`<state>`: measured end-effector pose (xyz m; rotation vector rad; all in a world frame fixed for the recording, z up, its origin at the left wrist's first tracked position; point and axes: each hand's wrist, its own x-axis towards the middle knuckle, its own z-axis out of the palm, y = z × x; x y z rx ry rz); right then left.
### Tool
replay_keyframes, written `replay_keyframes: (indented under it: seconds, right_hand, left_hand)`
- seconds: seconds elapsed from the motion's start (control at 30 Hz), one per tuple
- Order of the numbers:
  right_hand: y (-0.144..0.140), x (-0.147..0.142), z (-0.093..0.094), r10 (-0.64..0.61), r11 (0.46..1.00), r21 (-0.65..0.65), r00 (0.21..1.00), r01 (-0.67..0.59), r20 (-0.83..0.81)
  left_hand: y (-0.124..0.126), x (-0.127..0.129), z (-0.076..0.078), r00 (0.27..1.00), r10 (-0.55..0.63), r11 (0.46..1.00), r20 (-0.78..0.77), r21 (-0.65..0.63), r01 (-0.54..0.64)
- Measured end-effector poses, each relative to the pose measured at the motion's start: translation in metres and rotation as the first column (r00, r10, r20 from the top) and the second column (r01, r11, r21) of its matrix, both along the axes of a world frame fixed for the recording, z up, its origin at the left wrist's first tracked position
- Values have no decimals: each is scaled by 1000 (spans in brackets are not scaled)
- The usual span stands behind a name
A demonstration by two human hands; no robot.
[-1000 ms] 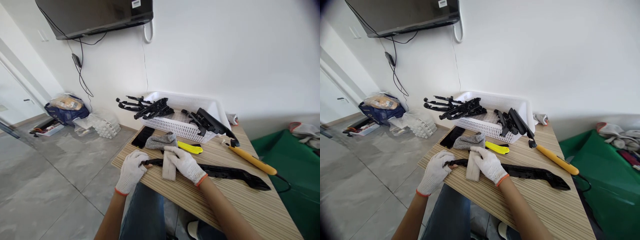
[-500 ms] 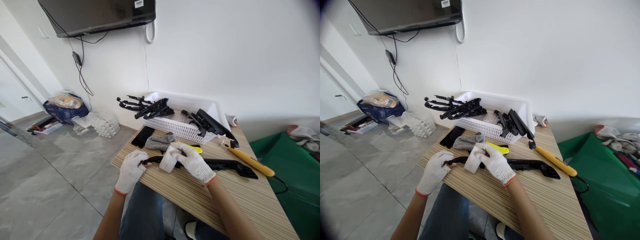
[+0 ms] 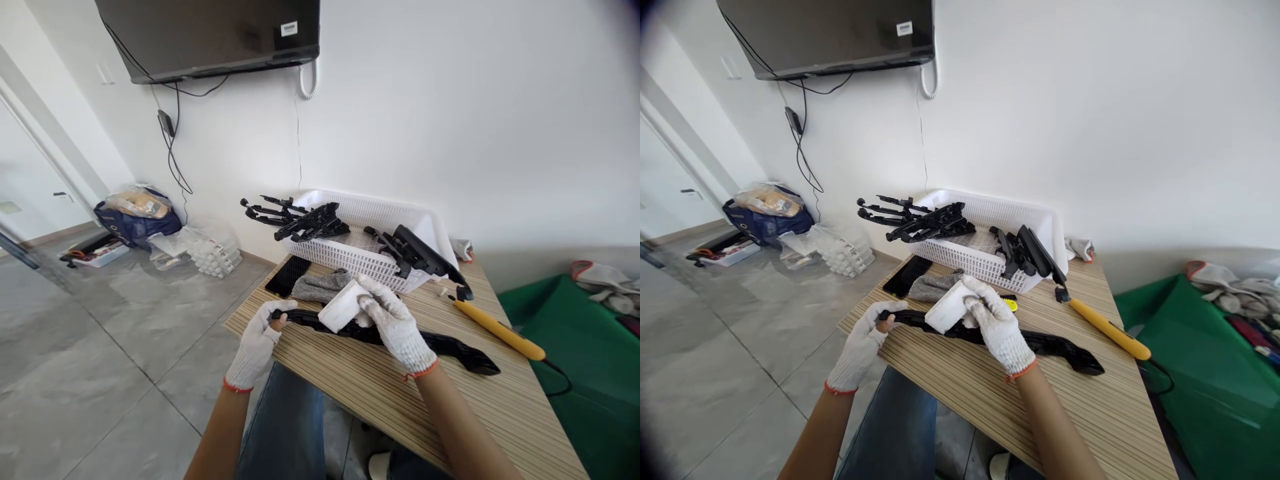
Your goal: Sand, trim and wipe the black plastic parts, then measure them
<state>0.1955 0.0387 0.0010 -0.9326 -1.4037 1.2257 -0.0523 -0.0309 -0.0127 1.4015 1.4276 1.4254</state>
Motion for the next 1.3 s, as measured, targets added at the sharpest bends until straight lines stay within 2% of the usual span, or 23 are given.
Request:
replay_keyframes:
  seconds: [0.1, 0.2, 0.27, 0.5, 0.7, 0.77, 0.83, 0.9, 0.97, 1.0, 1.07, 1.13, 1.23, 1.3]
  right_hand:
    - [-2, 0, 5, -5, 999, -35, 1000, 5, 11]
    - [-3, 0, 7, -32, 998, -48, 999, 32, 14]
    - [-1, 0, 7, -28, 999, -44, 999, 29, 21]
    - [7, 1, -1, 123, 988, -103, 991, -117, 51]
    - [6, 3, 0, 100, 990, -120, 975, -77, 199]
    - [5, 8, 6, 93, 995, -46, 962, -84, 257]
    - [3, 13, 11, 126, 982, 98, 941, -164, 314]
    - [2, 16, 15, 210, 940, 173, 897, -295, 389]
    - [0, 16, 15, 303, 909, 109, 819, -401, 487]
    - [0, 15, 14, 331, 908, 51, 785, -417, 524]
    - [-1, 11, 10, 336, 924, -46, 752, -379, 567]
    - [-1, 7, 7, 270, 959, -85, 774, -271, 573]
    - [-1, 2, 3, 138, 990, -67, 822, -120, 553]
    - [-1, 0, 2, 96, 995, -24, 860, -97, 501]
  left_hand:
    - [4, 9, -3, 983, 25, 999, 183, -46, -16]
    - [9, 13, -7, 968, 11, 996, 249, -87, 11]
    - [11, 13, -8, 973, -12, 995, 229, -97, 35]
    - [7, 11, -6, 988, -129, 989, 80, -56, 134]
    - [3, 14, -2, 987, -160, 984, 26, -78, 162]
    - [3, 14, -2, 986, -163, 982, 24, -90, 165]
    - [3, 13, -2, 987, -158, 983, 18, -91, 159]
    - [3, 12, -1, 988, -155, 984, -14, -93, 153]
    - [3, 11, 0, 985, -141, 988, -97, -83, 133]
    - [3, 11, 1, 981, -136, 989, -140, -75, 126]
    - [3, 10, 2, 971, -138, 990, -193, -61, 128]
    - [3, 9, 2, 968, -158, 987, -196, -74, 146]
    - [3, 9, 2, 965, -174, 983, -197, -100, 157]
    - [3, 9, 3, 963, -180, 982, -202, -93, 164]
